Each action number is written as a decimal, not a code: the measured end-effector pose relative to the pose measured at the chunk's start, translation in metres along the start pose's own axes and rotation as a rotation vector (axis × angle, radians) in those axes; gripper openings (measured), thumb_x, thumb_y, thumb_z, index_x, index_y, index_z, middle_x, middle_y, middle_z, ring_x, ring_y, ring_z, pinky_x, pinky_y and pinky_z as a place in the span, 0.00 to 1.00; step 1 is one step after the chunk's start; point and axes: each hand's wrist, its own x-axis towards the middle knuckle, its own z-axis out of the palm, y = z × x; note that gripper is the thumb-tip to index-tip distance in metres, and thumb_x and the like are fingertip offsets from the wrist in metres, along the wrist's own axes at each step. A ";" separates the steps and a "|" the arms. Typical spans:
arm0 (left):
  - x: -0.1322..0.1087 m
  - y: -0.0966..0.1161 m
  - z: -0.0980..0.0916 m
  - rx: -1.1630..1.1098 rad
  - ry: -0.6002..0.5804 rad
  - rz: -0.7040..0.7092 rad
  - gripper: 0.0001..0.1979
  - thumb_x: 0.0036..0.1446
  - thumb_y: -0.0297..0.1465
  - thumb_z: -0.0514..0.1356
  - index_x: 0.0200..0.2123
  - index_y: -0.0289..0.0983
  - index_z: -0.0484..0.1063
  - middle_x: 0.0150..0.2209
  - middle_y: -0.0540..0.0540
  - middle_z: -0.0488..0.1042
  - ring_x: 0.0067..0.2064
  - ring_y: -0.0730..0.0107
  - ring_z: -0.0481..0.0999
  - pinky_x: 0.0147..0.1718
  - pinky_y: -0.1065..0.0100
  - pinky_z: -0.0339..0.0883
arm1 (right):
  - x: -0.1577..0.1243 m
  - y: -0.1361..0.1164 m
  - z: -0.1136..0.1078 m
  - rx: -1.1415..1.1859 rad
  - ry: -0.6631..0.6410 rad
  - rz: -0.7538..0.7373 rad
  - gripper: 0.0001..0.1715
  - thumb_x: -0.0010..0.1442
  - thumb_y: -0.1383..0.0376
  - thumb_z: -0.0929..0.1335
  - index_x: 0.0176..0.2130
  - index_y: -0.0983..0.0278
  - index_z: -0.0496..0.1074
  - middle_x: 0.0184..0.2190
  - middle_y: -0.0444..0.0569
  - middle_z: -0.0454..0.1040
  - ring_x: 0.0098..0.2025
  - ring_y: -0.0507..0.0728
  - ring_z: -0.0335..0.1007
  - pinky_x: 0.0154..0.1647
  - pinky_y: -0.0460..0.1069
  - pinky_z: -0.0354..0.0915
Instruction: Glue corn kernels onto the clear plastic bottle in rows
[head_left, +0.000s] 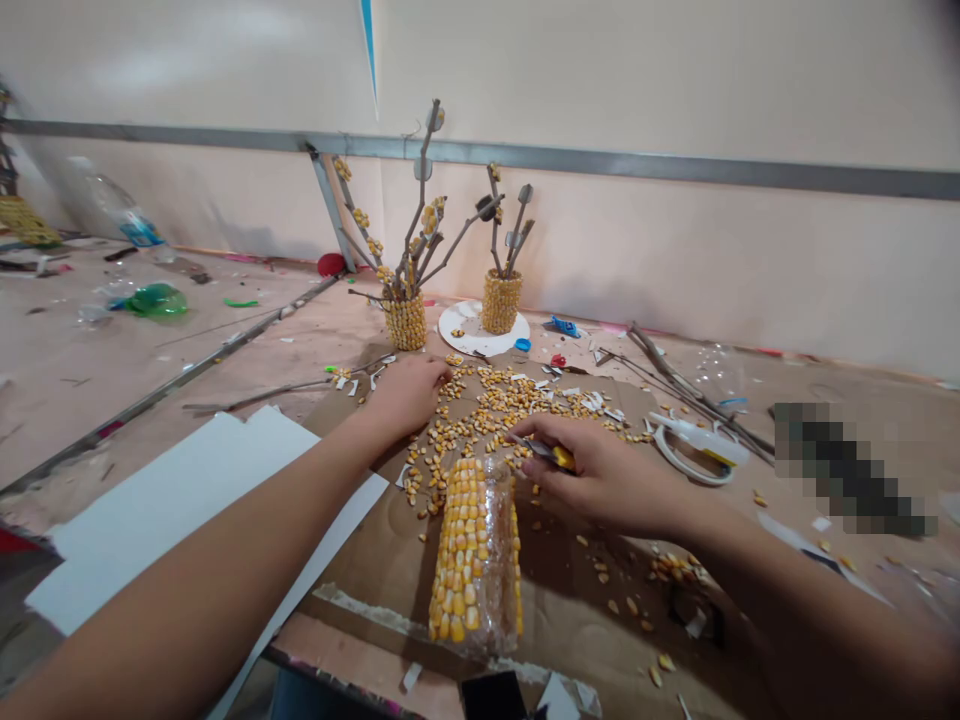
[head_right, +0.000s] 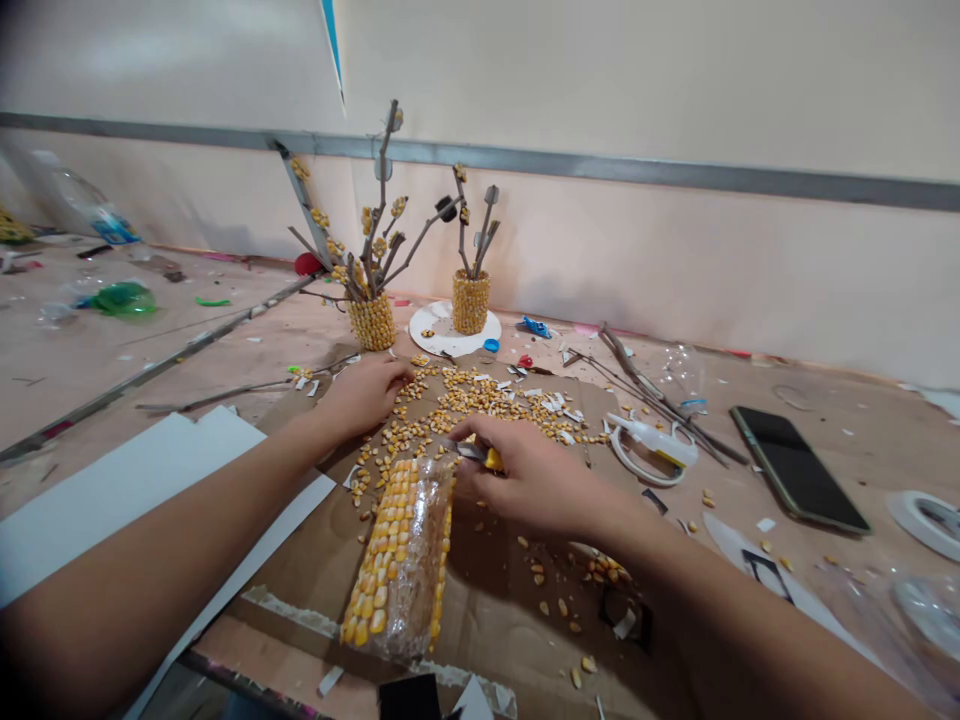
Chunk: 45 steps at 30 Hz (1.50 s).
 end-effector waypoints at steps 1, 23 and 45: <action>0.000 -0.001 -0.001 0.007 -0.004 0.009 0.16 0.67 0.27 0.54 0.46 0.38 0.83 0.48 0.39 0.83 0.51 0.54 0.81 0.52 0.60 0.72 | 0.000 0.001 -0.001 -0.001 0.002 -0.003 0.16 0.68 0.62 0.67 0.53 0.61 0.74 0.37 0.48 0.77 0.36 0.56 0.69 0.41 0.52 0.64; 0.000 -0.012 0.003 0.170 -0.120 0.024 0.13 0.64 0.23 0.56 0.42 0.29 0.81 0.47 0.27 0.80 0.53 0.42 0.77 0.53 0.51 0.68 | 0.003 0.011 -0.003 -0.013 0.052 -0.072 0.12 0.67 0.62 0.67 0.48 0.62 0.76 0.36 0.47 0.78 0.35 0.55 0.69 0.39 0.51 0.63; -0.054 0.078 -0.060 -1.032 -0.151 0.253 0.10 0.67 0.36 0.57 0.33 0.38 0.70 0.34 0.49 0.75 0.37 0.67 0.72 0.39 0.67 0.65 | -0.009 -0.009 0.013 -0.191 0.638 -0.572 0.15 0.66 0.73 0.68 0.50 0.61 0.78 0.42 0.54 0.83 0.39 0.56 0.82 0.38 0.49 0.77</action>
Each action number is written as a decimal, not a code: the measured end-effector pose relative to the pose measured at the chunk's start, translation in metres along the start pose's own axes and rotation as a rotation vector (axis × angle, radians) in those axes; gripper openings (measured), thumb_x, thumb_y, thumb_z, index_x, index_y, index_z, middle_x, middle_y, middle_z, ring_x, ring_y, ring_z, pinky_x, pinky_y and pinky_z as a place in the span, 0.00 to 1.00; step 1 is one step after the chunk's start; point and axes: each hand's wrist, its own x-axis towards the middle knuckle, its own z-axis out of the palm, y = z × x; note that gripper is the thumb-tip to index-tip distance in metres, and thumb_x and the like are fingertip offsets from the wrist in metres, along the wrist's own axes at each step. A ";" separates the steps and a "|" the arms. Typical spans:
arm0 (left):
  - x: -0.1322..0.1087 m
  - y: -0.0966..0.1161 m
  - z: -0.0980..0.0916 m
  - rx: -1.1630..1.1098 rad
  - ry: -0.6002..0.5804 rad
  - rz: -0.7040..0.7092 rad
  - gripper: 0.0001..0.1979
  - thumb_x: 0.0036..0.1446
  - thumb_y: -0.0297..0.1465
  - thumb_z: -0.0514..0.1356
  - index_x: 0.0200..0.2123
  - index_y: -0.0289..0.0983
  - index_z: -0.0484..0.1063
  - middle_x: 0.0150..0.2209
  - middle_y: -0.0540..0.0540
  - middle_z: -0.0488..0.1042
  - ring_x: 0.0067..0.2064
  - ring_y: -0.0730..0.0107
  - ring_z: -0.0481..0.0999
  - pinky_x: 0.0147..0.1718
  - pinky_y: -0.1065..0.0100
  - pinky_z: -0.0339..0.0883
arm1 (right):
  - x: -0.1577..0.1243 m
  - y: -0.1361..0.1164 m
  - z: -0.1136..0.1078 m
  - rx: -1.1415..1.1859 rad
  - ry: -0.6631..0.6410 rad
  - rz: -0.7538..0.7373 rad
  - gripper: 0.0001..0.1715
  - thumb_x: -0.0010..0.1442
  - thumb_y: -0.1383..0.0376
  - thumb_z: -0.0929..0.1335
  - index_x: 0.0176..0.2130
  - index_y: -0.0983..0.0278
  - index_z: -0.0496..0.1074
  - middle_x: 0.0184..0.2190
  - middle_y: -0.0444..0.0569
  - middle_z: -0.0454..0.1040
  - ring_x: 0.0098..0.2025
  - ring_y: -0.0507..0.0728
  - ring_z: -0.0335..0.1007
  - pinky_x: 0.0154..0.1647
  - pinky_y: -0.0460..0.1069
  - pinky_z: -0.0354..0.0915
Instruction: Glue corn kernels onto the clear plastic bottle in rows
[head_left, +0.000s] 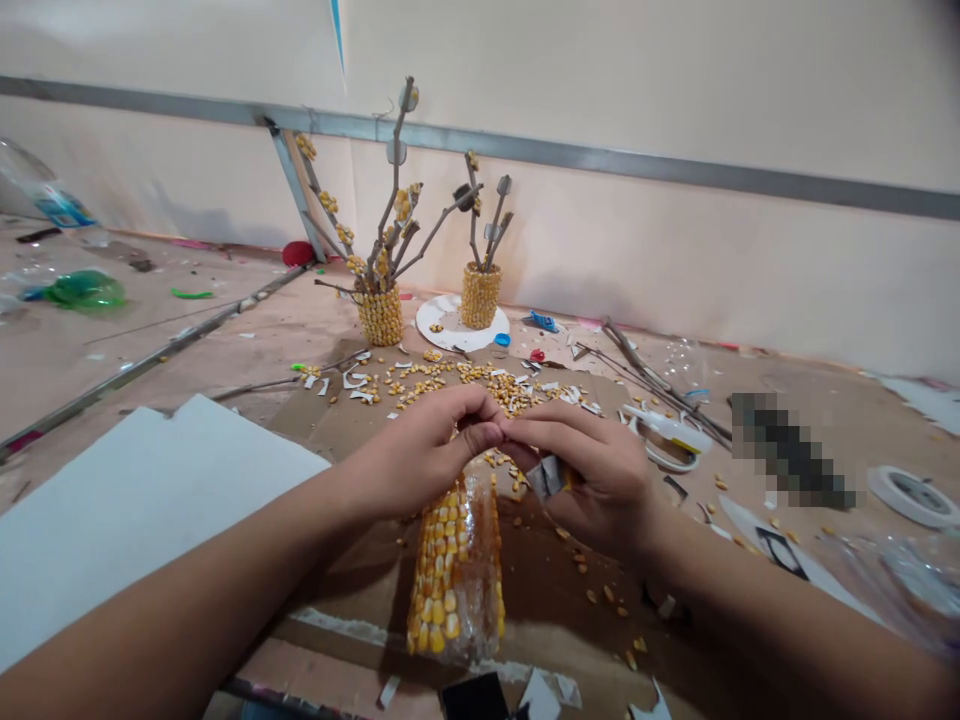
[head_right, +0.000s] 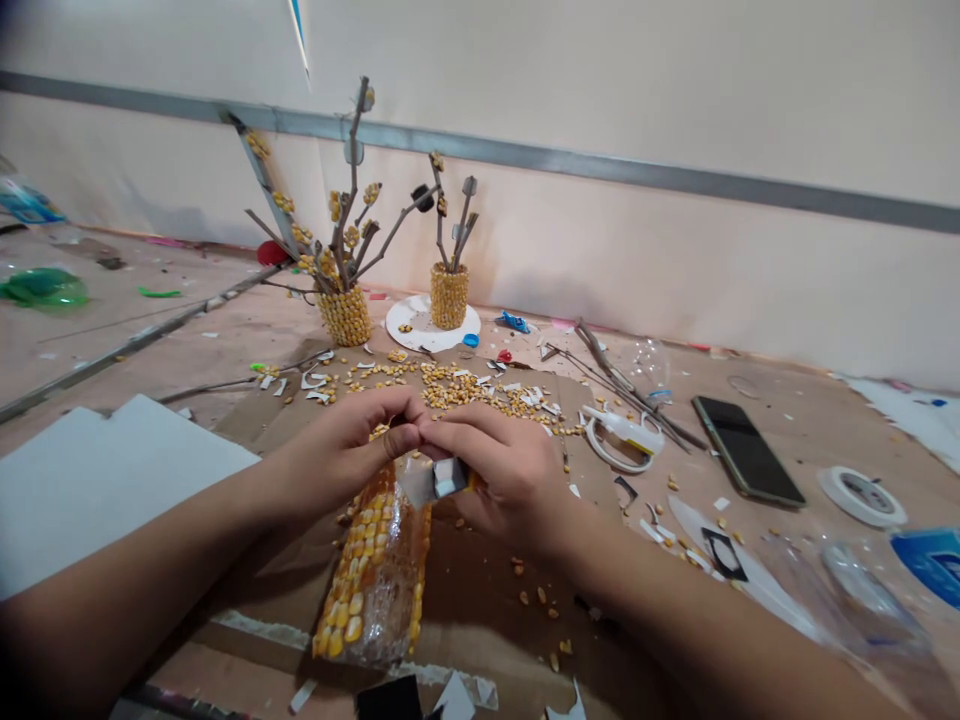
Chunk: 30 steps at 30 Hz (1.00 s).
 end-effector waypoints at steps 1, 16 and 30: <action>0.000 0.000 0.001 -0.036 0.017 0.001 0.10 0.66 0.36 0.58 0.33 0.38 0.71 0.34 0.49 0.76 0.37 0.66 0.73 0.40 0.66 0.66 | 0.000 0.000 0.000 -0.008 0.028 -0.004 0.14 0.67 0.73 0.68 0.50 0.61 0.78 0.41 0.54 0.83 0.38 0.55 0.82 0.37 0.49 0.77; -0.003 0.001 0.009 -0.433 0.051 -0.101 0.08 0.59 0.34 0.68 0.34 0.34 0.77 0.29 0.50 0.76 0.31 0.74 0.72 0.33 0.71 0.64 | 0.000 0.010 -0.003 -0.045 -0.110 0.079 0.33 0.72 0.38 0.59 0.29 0.59 0.61 0.20 0.40 0.62 0.21 0.50 0.54 0.23 0.48 0.51; -0.004 -0.004 0.012 -0.378 0.014 -0.126 0.11 0.60 0.38 0.68 0.36 0.34 0.79 0.32 0.48 0.77 0.32 0.72 0.71 0.33 0.70 0.64 | -0.003 0.011 0.001 -0.158 -0.255 0.200 0.46 0.66 0.28 0.48 0.28 0.61 0.62 0.23 0.44 0.64 0.25 0.52 0.57 0.28 0.49 0.48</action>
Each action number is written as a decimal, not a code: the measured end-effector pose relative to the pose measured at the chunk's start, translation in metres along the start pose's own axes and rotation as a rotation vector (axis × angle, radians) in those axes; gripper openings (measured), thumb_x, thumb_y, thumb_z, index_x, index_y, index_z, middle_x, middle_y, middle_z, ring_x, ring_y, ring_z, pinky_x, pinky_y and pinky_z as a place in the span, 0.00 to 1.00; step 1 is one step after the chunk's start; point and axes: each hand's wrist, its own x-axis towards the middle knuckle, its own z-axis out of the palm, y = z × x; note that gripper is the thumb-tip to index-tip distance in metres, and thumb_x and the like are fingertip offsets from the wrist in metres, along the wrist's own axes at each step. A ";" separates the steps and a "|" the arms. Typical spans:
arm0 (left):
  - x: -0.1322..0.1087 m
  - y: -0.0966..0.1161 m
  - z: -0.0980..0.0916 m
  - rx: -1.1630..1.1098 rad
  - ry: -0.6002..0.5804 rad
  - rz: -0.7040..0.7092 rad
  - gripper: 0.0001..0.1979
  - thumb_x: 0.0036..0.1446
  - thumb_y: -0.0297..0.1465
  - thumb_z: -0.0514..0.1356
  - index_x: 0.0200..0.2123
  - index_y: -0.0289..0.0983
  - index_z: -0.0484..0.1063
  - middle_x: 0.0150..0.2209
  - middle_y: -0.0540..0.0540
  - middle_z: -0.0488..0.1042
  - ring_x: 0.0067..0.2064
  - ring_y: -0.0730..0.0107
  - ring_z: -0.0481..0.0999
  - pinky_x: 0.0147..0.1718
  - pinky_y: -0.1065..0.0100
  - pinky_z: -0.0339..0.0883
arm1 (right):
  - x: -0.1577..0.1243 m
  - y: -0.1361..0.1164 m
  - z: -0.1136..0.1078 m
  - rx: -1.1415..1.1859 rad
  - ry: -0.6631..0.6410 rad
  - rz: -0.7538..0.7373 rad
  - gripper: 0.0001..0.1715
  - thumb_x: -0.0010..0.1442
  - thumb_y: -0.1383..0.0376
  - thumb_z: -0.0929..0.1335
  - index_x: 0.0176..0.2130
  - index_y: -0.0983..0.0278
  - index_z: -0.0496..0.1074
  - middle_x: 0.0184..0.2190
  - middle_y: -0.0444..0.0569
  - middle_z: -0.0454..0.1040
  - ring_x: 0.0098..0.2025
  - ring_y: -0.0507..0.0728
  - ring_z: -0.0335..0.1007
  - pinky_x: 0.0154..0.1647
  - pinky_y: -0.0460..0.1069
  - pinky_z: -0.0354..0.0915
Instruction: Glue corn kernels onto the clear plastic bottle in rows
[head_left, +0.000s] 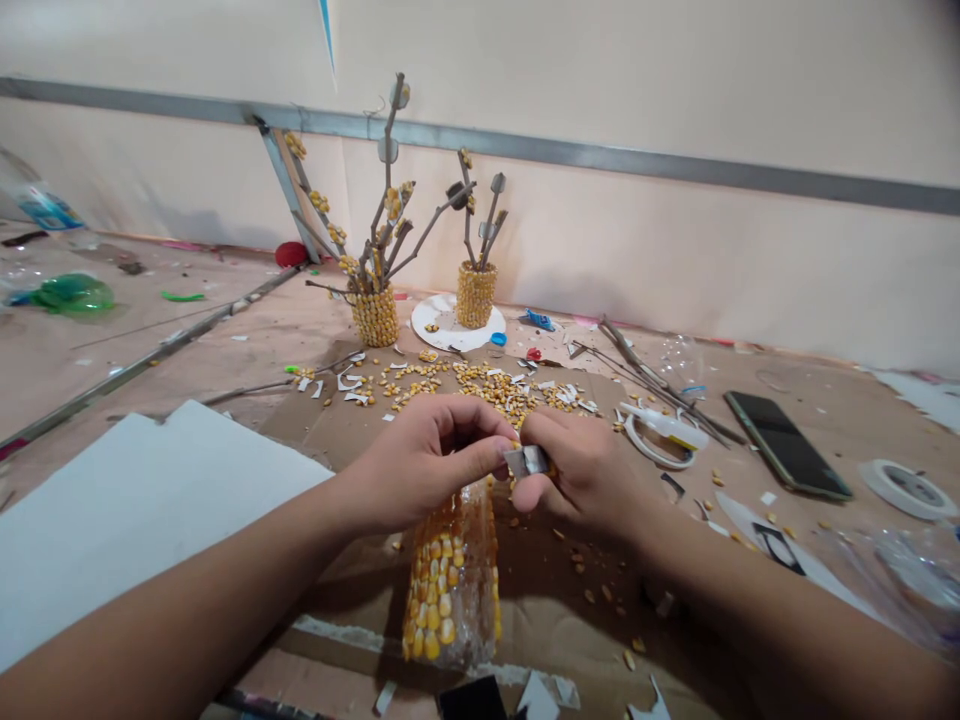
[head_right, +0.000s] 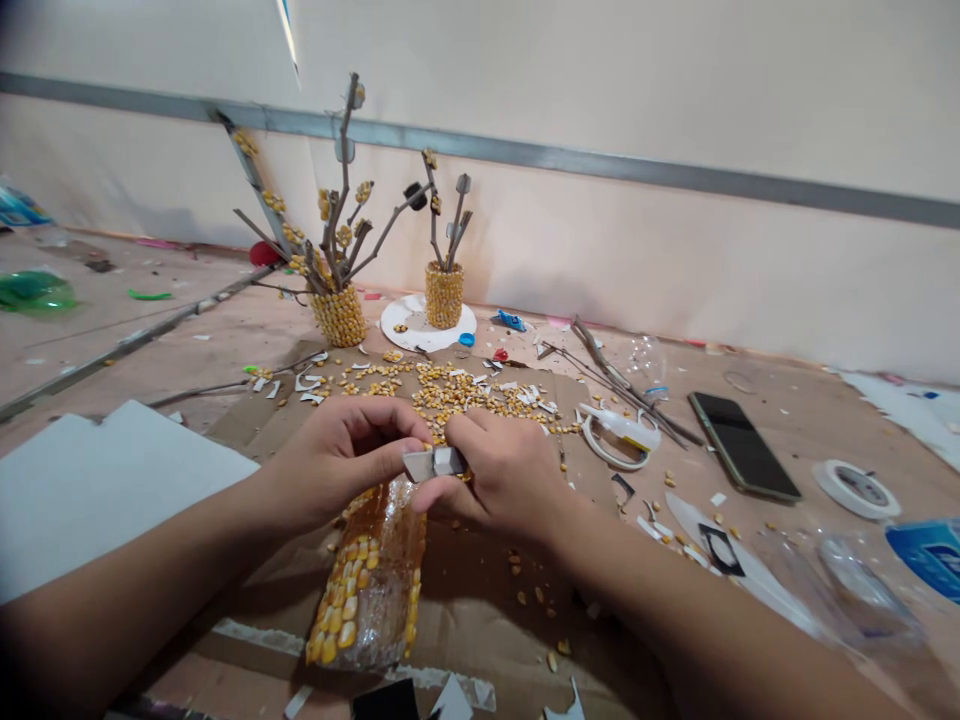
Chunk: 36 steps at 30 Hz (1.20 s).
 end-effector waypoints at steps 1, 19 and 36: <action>0.000 0.000 0.000 0.002 0.000 0.000 0.11 0.60 0.38 0.68 0.36 0.34 0.79 0.32 0.48 0.77 0.32 0.72 0.71 0.33 0.70 0.64 | 0.000 0.000 0.000 -0.002 0.000 -0.004 0.46 0.66 0.28 0.48 0.28 0.61 0.62 0.23 0.45 0.64 0.25 0.52 0.57 0.28 0.49 0.48; -0.005 0.008 0.001 0.052 -0.039 0.094 0.09 0.60 0.34 0.66 0.31 0.34 0.75 0.26 0.51 0.70 0.27 0.76 0.65 0.26 0.74 0.60 | -0.003 -0.002 0.004 0.047 0.039 0.027 0.45 0.63 0.26 0.50 0.26 0.60 0.60 0.22 0.42 0.60 0.24 0.51 0.55 0.27 0.49 0.47; 0.001 0.010 -0.007 0.271 0.071 0.166 0.07 0.61 0.32 0.65 0.33 0.34 0.81 0.28 0.49 0.78 0.29 0.75 0.71 0.29 0.73 0.63 | -0.001 -0.005 -0.003 0.287 0.298 -0.134 0.08 0.65 0.71 0.72 0.44 0.60 0.78 0.39 0.50 0.81 0.36 0.55 0.78 0.35 0.50 0.72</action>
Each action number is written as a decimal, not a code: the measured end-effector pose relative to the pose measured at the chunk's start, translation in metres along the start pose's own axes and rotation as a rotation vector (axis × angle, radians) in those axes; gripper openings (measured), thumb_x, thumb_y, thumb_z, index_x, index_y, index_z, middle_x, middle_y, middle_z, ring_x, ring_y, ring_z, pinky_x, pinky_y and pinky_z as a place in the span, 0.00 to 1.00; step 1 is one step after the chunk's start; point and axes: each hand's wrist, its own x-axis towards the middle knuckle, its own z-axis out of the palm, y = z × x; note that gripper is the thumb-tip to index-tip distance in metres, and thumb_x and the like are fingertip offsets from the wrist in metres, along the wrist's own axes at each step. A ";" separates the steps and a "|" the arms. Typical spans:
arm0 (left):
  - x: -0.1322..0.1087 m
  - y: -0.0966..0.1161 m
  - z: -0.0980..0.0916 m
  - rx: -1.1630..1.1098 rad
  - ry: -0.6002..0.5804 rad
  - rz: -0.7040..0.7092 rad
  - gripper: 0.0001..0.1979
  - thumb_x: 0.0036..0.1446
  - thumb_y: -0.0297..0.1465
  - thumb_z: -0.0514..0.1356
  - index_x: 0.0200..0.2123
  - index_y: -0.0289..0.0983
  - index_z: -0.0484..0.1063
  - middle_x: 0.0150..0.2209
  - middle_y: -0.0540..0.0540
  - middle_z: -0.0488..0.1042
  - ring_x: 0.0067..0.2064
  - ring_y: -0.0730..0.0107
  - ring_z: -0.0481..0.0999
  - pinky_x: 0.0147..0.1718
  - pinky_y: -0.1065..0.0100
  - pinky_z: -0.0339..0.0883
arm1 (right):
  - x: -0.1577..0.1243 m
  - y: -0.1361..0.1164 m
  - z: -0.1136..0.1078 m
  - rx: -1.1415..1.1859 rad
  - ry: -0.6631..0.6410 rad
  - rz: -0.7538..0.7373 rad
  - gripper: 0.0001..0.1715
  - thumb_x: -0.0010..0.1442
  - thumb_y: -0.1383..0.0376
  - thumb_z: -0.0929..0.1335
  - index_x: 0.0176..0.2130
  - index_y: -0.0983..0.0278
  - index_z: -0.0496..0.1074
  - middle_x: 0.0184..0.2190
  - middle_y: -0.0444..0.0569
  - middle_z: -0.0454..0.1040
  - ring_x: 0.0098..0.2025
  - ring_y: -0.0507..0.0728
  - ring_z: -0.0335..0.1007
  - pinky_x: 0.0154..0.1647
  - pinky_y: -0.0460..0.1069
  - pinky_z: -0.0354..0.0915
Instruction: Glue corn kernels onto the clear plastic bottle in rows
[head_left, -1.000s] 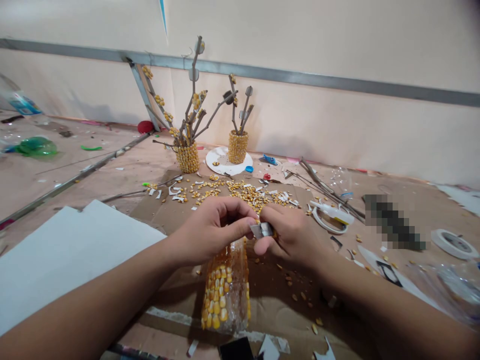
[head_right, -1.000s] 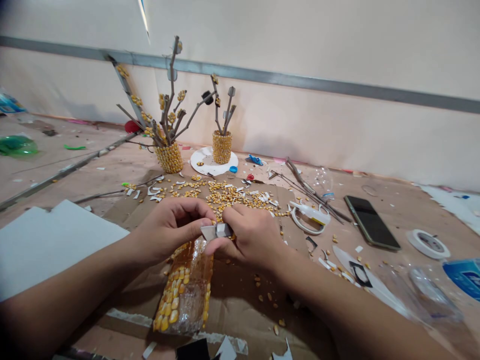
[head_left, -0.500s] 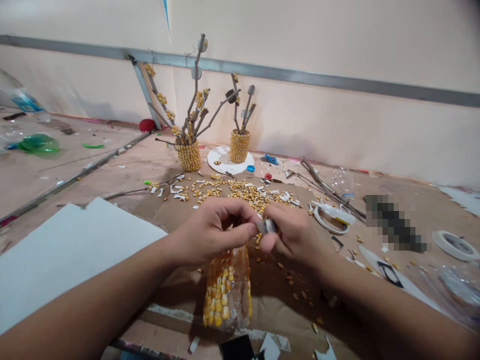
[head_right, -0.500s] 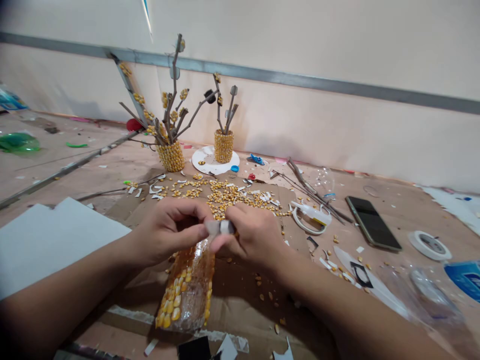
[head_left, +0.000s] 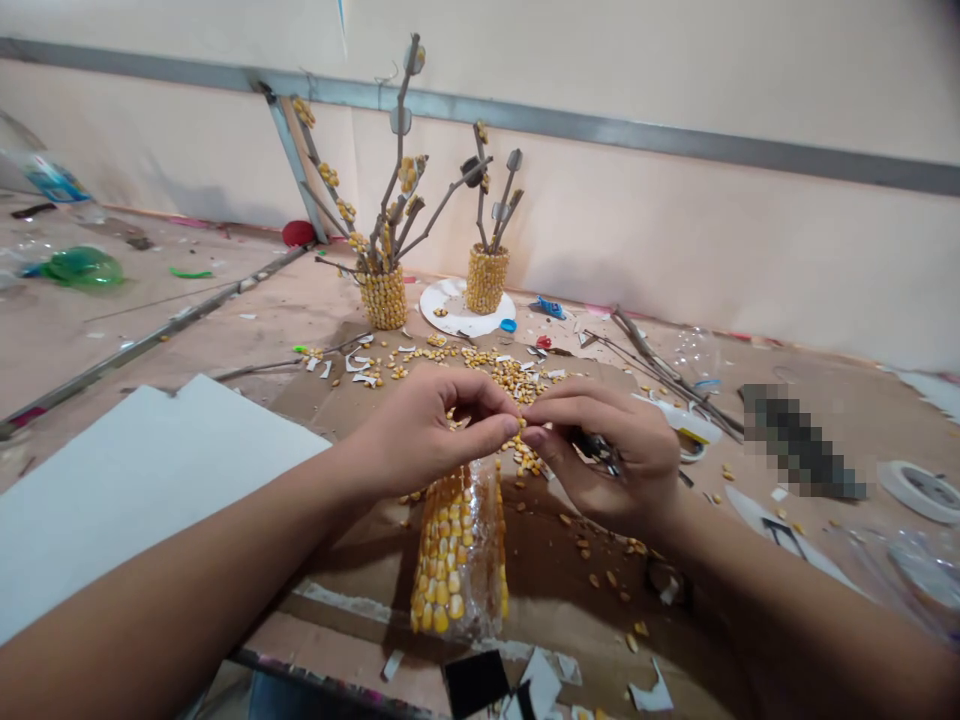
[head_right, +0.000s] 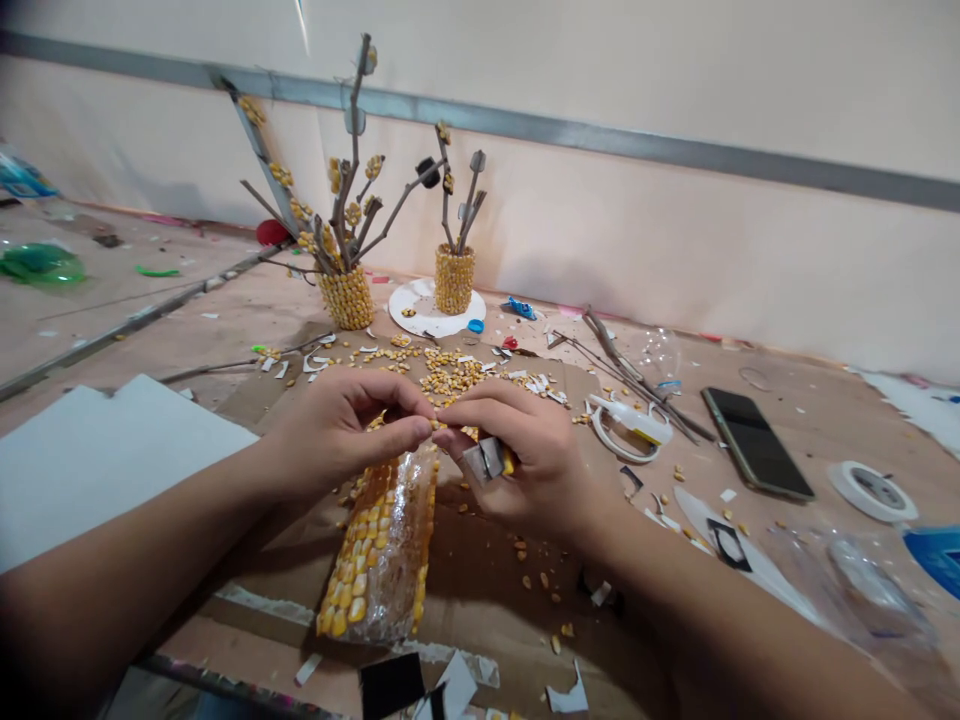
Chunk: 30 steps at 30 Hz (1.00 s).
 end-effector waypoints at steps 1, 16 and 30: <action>0.000 0.001 0.000 0.021 0.012 0.001 0.08 0.61 0.33 0.66 0.33 0.34 0.81 0.28 0.49 0.79 0.29 0.74 0.72 0.29 0.73 0.64 | 0.000 -0.001 0.000 -0.021 0.004 0.000 0.09 0.64 0.72 0.73 0.45 0.60 0.79 0.39 0.50 0.81 0.37 0.55 0.79 0.35 0.50 0.73; 0.011 -0.019 -0.054 0.279 -0.499 -0.092 0.28 0.53 0.38 0.73 0.56 0.39 0.74 0.57 0.42 0.78 0.58 0.57 0.76 0.58 0.60 0.67 | 0.009 -0.046 -0.006 0.239 -0.559 0.563 0.08 0.65 0.69 0.67 0.34 0.62 0.76 0.26 0.41 0.76 0.28 0.51 0.69 0.30 0.46 0.64; 0.014 -0.012 -0.047 0.475 -0.717 -0.304 0.22 0.47 0.38 0.74 0.45 0.37 0.77 0.42 0.50 0.81 0.46 0.60 0.78 0.43 0.67 0.68 | 0.006 -0.061 0.002 0.437 -0.776 1.025 0.04 0.56 0.70 0.70 0.30 0.62 0.76 0.26 0.41 0.75 0.30 0.52 0.69 0.32 0.46 0.64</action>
